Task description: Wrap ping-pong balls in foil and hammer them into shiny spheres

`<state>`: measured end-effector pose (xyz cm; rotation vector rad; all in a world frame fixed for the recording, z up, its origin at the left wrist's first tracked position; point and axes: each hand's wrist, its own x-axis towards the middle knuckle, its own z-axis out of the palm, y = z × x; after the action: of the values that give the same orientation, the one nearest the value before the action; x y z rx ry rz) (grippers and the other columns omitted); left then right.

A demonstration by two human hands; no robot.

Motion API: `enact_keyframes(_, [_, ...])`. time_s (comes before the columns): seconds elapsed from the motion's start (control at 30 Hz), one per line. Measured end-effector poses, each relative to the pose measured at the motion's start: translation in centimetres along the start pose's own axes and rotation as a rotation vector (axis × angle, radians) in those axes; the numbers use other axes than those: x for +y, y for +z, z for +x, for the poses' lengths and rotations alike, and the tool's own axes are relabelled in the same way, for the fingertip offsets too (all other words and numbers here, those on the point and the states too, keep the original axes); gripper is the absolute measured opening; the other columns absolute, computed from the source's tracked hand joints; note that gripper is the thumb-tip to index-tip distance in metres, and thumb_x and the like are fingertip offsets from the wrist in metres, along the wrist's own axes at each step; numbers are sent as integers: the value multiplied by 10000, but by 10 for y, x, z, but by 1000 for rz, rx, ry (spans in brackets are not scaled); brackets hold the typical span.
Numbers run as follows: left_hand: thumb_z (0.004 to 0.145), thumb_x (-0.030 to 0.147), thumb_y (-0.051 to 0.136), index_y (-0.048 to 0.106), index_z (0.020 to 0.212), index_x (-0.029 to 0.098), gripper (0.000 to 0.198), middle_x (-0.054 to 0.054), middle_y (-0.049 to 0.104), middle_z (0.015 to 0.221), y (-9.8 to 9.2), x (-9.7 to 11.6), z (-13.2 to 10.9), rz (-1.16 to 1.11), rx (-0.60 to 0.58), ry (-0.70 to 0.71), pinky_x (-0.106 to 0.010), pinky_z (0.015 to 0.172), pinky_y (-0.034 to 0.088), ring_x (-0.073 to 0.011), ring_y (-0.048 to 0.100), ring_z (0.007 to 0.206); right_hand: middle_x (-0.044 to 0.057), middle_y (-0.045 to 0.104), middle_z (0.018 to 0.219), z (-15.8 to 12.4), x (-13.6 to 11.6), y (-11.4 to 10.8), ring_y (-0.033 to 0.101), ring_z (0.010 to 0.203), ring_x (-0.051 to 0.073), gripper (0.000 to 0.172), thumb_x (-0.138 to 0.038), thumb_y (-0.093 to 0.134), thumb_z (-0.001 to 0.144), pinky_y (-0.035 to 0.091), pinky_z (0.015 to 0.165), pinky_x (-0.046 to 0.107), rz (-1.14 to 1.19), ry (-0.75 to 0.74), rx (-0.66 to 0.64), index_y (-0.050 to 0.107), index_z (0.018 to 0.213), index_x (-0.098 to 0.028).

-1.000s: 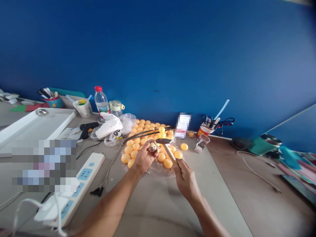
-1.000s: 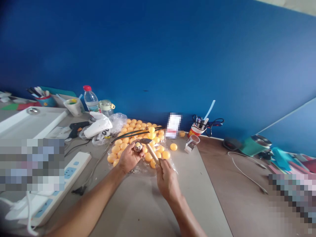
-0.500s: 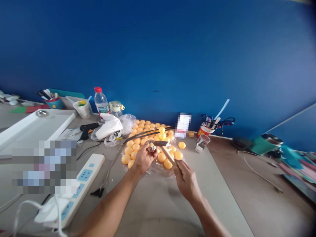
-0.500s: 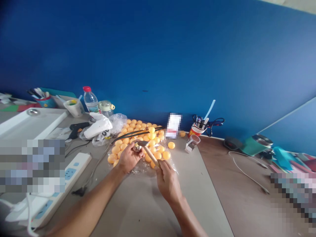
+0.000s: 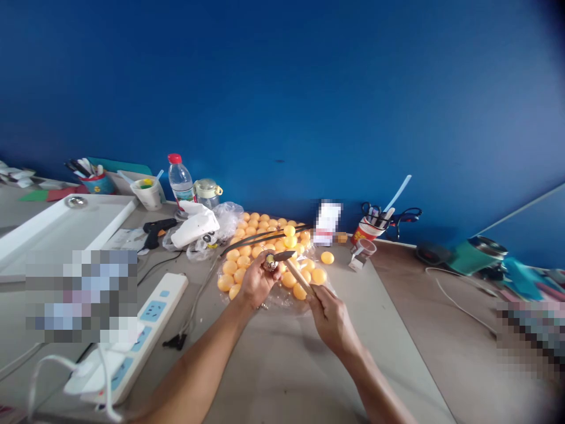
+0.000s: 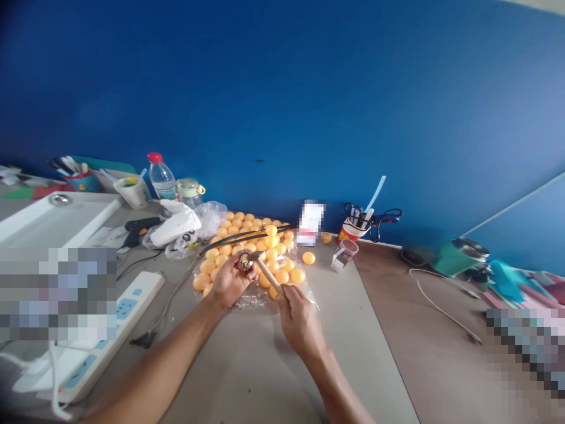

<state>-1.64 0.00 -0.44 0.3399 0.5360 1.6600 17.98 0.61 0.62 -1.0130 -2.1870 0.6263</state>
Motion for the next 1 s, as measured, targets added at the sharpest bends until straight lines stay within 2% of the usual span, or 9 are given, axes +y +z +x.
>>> enact_keyframes(0.13, [850, 305, 541, 604, 844, 179, 140, -31, 568, 630, 0, -1, 1, 0, 11, -15, -290, 570, 420, -134, 486, 510, 31, 590, 793, -1, 0, 0, 551, 684, 150, 191, -292, 419, 957, 426, 631, 225, 6, 11, 30, 574, 915, -188])
enact_keyframes(0.3, [844, 265, 540, 601, 858, 180, 105, -26, 578, 635, 0, -1, 2, 7, -11, -4, -282, 566, 414, -131, 485, 506, 29, 594, 789, -2, 0, 0, 555, 680, 150, 179, -277, 425, 951, 427, 630, 227, -8, 11, 1, 575, 910, -189])
enact_keyframes(0.43, [855, 334, 536, 597, 838, 172, 174, -38, 585, 635, 1, -1, 1, 2, -5, -23, -292, 562, 417, -132, 477, 495, 35, 594, 790, -3, -2, -1, 559, 692, 156, 192, -286, 415, 953, 433, 639, 231, -7, 0, 58, 574, 913, -186])
enact_keyframes(0.57, [827, 297, 593, 603, 836, 175, 123, -7, 546, 613, 2, -1, 1, 4, 15, 0, -275, 546, 400, -121, 479, 505, 27, 596, 780, -2, -2, -1, 558, 674, 146, 193, -287, 426, 952, 431, 629, 221, 0, 3, 3, 578, 890, -187])
enact_keyframes(0.73, [856, 419, 576, 597, 843, 168, 253, -15, 542, 610, 3, -2, 2, 6, 70, -11, -266, 521, 385, -122, 475, 511, 30, 592, 776, -1, -2, 0, 552, 679, 151, 206, -302, 419, 955, 430, 631, 226, 7, 9, 27, 577, 886, -187])
enact_keyframes(0.87, [847, 365, 599, 600, 849, 169, 196, 10, 510, 594, 1, -2, 4, -4, 76, 5, -260, 523, 393, -119, 474, 497, 28, 591, 759, -1, -3, 0, 552, 668, 152, 217, -304, 424, 951, 426, 624, 229, -8, 14, -11, 571, 839, -190])
enact_keyframes(1.0, [838, 344, 609, 601, 865, 176, 170, 14, 502, 625, -2, -1, 5, -23, 36, 24, -268, 553, 410, -116, 477, 520, 30, 592, 751, 1, -1, -4, 549, 654, 153, 228, -324, 419, 951, 423, 602, 228, 6, 31, 56, 579, 869, -184])
